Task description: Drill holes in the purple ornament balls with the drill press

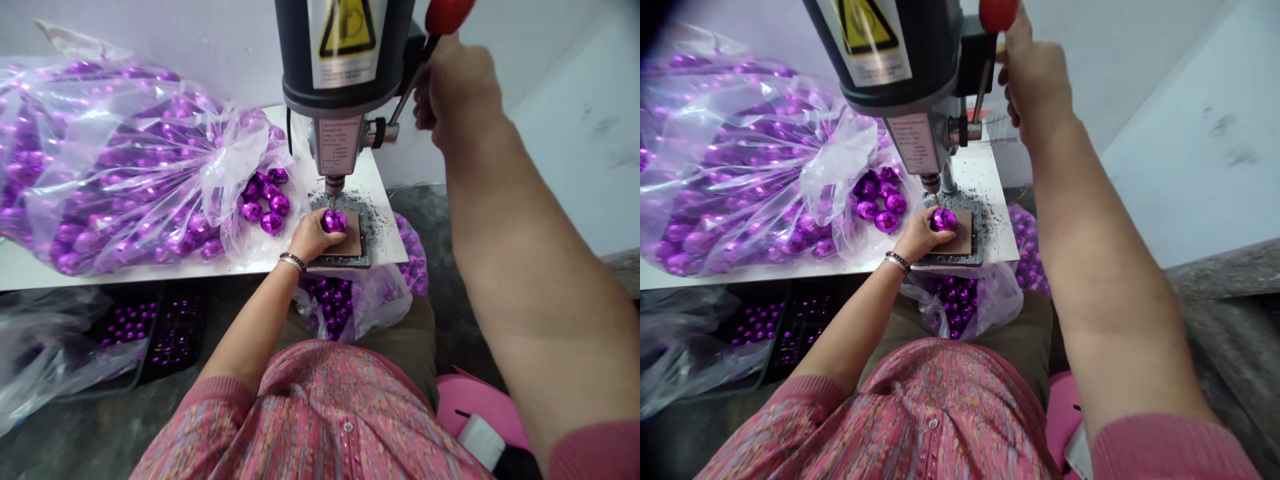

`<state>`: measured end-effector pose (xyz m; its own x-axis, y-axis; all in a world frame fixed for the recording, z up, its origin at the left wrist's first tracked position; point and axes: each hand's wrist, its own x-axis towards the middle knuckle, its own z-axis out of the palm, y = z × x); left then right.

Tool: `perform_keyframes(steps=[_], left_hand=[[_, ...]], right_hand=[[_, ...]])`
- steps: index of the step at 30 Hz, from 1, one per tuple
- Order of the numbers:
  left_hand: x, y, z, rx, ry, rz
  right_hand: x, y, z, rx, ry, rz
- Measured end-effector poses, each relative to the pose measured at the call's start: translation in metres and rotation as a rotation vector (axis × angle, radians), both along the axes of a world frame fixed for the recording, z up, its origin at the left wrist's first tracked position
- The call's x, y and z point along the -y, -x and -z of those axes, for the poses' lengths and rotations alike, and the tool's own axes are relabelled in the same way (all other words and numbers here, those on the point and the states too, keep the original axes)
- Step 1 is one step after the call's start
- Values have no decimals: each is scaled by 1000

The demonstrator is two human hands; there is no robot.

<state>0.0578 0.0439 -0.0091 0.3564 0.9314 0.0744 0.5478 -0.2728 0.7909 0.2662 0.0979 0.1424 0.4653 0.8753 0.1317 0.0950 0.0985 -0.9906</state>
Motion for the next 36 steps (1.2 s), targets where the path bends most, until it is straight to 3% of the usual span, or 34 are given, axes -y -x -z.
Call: perform_keyframes(steps=[4,11,16,23,30,36], left_hand=[[0,1,2,-49,-35,-35],[2,1,6,-93,-75,-37],[3,2,6,-89,-53,-59],[3,1,7,-76,-54,-55],[6,0,5,-97,-56,-58],[7,0,5,-103,-51,-72]], right_hand=[[14,-18,2,38,-60,150],[46,-20,-17,113,-334,64],[46,-6,-28,319,-397,57],[47,9,-33,382,-344,-3],[52,21,-46,523,-220,77],[57,31,-53,489,-127,96]])
